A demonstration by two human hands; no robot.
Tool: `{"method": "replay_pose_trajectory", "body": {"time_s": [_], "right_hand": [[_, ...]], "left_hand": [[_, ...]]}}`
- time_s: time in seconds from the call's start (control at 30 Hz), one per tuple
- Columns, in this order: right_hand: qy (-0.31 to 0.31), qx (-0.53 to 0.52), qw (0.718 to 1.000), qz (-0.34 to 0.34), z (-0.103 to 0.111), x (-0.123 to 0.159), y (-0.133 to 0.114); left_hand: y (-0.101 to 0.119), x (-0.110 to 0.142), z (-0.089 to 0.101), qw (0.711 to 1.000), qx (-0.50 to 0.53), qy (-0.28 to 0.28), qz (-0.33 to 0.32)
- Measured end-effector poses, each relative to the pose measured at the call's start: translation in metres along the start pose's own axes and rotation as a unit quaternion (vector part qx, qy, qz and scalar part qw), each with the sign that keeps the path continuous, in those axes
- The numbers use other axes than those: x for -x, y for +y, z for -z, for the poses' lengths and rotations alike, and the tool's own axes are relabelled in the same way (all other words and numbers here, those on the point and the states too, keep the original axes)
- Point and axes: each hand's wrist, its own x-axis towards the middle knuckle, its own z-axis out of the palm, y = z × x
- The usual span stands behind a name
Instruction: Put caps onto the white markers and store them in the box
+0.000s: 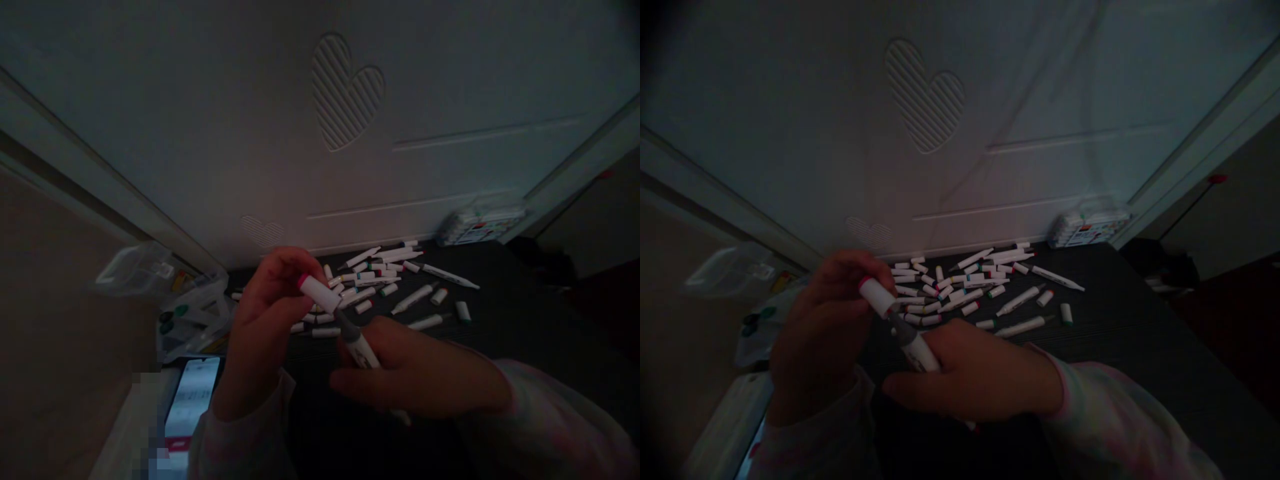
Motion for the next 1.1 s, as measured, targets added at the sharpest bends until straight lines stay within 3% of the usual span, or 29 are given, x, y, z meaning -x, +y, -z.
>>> {"method": "replay_pose_trajectory", "body": {"time_s": [0.37,0.8,0.97,1.1], "right_hand": [[-0.022,-0.005,1.0,-0.016,0.001,-0.003,0.004],[-0.037,0.003,0.999,-0.013,0.0,-0.004,0.007],[0.002,0.001,1.0,-0.001,-0.001,-0.003,0.007],[0.009,0.013,1.0,-0.002,-0.001,-0.003,0.006]], "left_hand": [[0.003,0.009,0.003,0.996,-0.082,-0.009,-0.031],[0.012,0.016,0.005,0.963,-0.254,-0.01,-0.084],[0.016,0.016,0.001,0.943,-0.32,-0.046,-0.075],[0.016,0.015,-0.001,0.948,-0.303,-0.066,-0.076]]}}
